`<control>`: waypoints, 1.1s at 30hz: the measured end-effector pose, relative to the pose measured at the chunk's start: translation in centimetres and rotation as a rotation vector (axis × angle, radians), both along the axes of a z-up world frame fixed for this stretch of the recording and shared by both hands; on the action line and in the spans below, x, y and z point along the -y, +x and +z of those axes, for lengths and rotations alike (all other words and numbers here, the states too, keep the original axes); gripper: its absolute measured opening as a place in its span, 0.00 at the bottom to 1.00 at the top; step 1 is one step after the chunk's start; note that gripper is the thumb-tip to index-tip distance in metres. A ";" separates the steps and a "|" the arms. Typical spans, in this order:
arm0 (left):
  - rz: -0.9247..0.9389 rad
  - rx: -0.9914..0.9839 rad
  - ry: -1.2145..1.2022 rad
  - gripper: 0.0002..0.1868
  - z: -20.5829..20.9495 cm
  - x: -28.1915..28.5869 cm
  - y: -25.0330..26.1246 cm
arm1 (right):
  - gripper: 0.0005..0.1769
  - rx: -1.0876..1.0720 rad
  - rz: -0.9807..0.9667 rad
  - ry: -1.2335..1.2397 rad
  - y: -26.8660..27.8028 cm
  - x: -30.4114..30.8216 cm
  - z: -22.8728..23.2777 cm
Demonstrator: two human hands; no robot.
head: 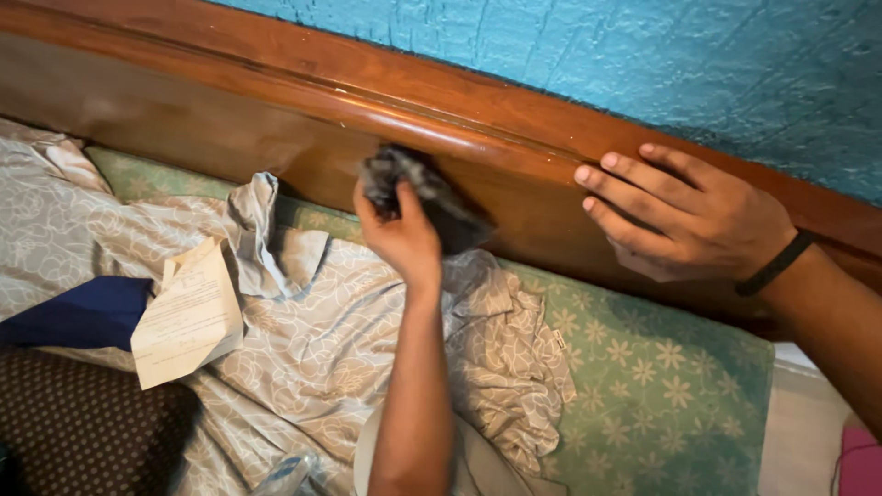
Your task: The person sprays a cleaning solution onto a wooden headboard and wipes it with a cloth. They continue to wipe the surface repeatedly to clean it.
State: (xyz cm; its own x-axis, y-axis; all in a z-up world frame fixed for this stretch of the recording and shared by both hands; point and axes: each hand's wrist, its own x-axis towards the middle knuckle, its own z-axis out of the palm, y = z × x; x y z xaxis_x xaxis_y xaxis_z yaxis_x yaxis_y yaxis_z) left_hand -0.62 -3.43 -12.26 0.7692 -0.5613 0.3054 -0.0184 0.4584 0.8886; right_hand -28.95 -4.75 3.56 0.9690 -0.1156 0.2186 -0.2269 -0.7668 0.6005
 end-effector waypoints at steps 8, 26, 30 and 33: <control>0.071 0.613 -0.004 0.17 -1.8 -2.4 -10.7 | 0.24 0.026 -0.003 0.039 0.1 -0.1 0.2; 0.025 0.952 0.036 0.26 -3.3 -3.3 -12.2 | 0.25 0.035 -0.015 0.015 0.0 0.0 -0.2; -0.103 0.777 0.079 0.26 -5.4 -2.1 -9.8 | 0.26 0.032 -0.037 0.004 0.2 -0.1 0.0; 0.180 0.752 0.066 0.38 -6.7 -0.1 -3.6 | 0.25 0.022 -0.049 -0.036 0.2 -0.3 0.1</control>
State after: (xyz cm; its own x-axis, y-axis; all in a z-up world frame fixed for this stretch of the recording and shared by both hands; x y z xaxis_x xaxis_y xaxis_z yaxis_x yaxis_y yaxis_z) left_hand -4.17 -3.29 -18.91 0.4493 -0.4825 0.7519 -0.6962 0.3382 0.6331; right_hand -28.72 -4.41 3.70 0.9573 -0.1543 0.2446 -0.2770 -0.7325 0.6219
